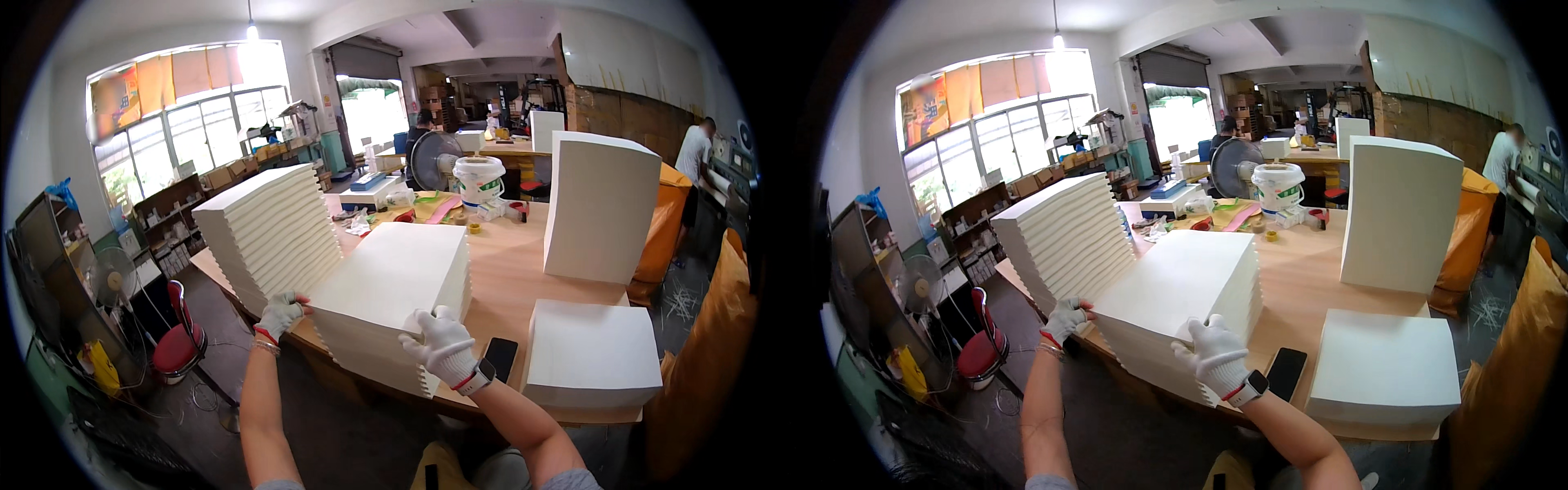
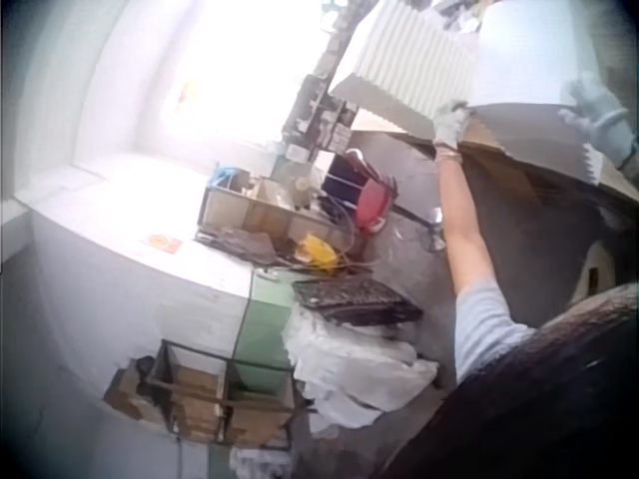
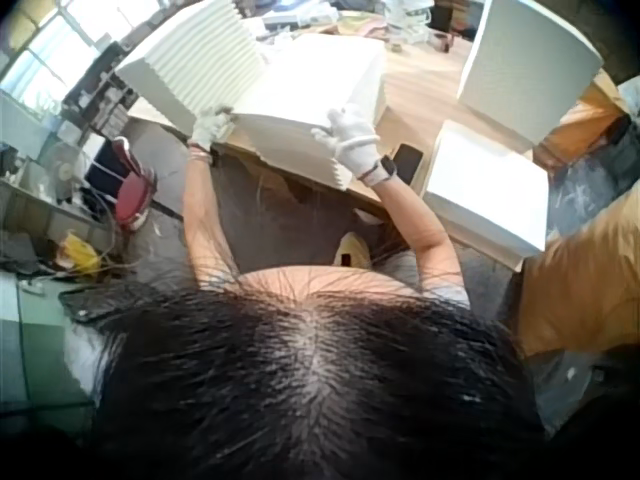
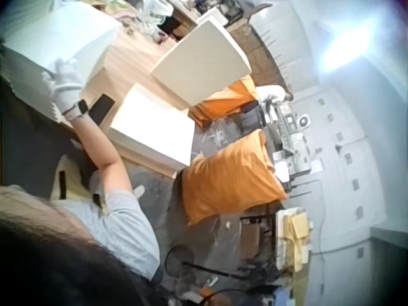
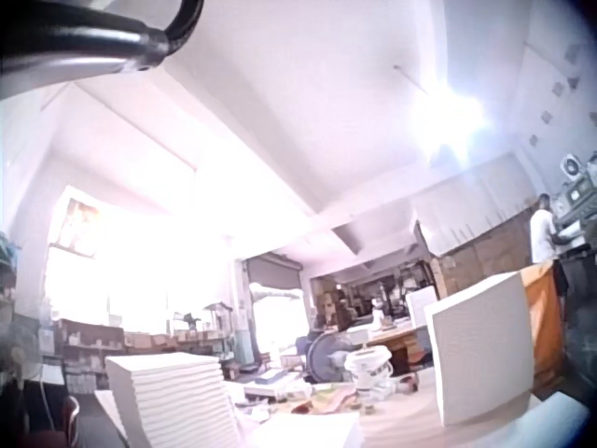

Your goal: The person repeatedly folds white paper sheets into box shapes and stacks them on a table. The process involves picking up a sheet, folding it into a specific shape, and placing it onto a growing pile of finished boxes. The person wears white gloves throughout the task.

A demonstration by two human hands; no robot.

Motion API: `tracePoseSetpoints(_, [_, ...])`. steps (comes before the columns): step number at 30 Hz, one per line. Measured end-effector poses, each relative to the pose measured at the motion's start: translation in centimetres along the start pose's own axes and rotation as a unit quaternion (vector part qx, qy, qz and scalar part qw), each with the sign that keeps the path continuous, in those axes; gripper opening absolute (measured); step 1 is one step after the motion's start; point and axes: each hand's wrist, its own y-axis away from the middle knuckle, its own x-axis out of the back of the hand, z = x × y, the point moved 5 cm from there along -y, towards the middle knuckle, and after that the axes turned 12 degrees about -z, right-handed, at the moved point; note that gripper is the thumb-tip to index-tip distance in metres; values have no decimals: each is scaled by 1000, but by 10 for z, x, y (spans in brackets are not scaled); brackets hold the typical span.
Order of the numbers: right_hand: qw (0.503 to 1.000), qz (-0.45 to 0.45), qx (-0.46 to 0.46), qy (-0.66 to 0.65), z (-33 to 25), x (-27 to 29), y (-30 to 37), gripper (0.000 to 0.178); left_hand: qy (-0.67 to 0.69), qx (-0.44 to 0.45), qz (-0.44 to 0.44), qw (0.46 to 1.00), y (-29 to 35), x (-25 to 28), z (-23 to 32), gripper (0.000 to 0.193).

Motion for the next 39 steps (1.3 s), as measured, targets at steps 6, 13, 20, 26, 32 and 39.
tracePoseSetpoints(6, [999,25,20,-14,-6,1,3,37,-8,-30,27,999,3,9,-8,29])
tracePoseSetpoints(13, [999,29,-9,-23,-13,2,0,32,-80,-15,58,995,6,21,-9,35])
tracePoseSetpoints(20, [998,-11,0,-63,-6,4,3,37,-109,-2,75,991,6,15,-8,41])
tracePoseSetpoints(26, [975,116,116,-151,84,47,100,52,-240,-133,252,928,19,14,12,48])
tracePoseSetpoints(32, [951,185,-139,204,278,122,316,17,-376,-467,304,741,63,-178,142,38])
tracePoseSetpoints(39, [823,321,-433,180,302,186,417,21,-176,-568,-354,721,79,-509,245,32])
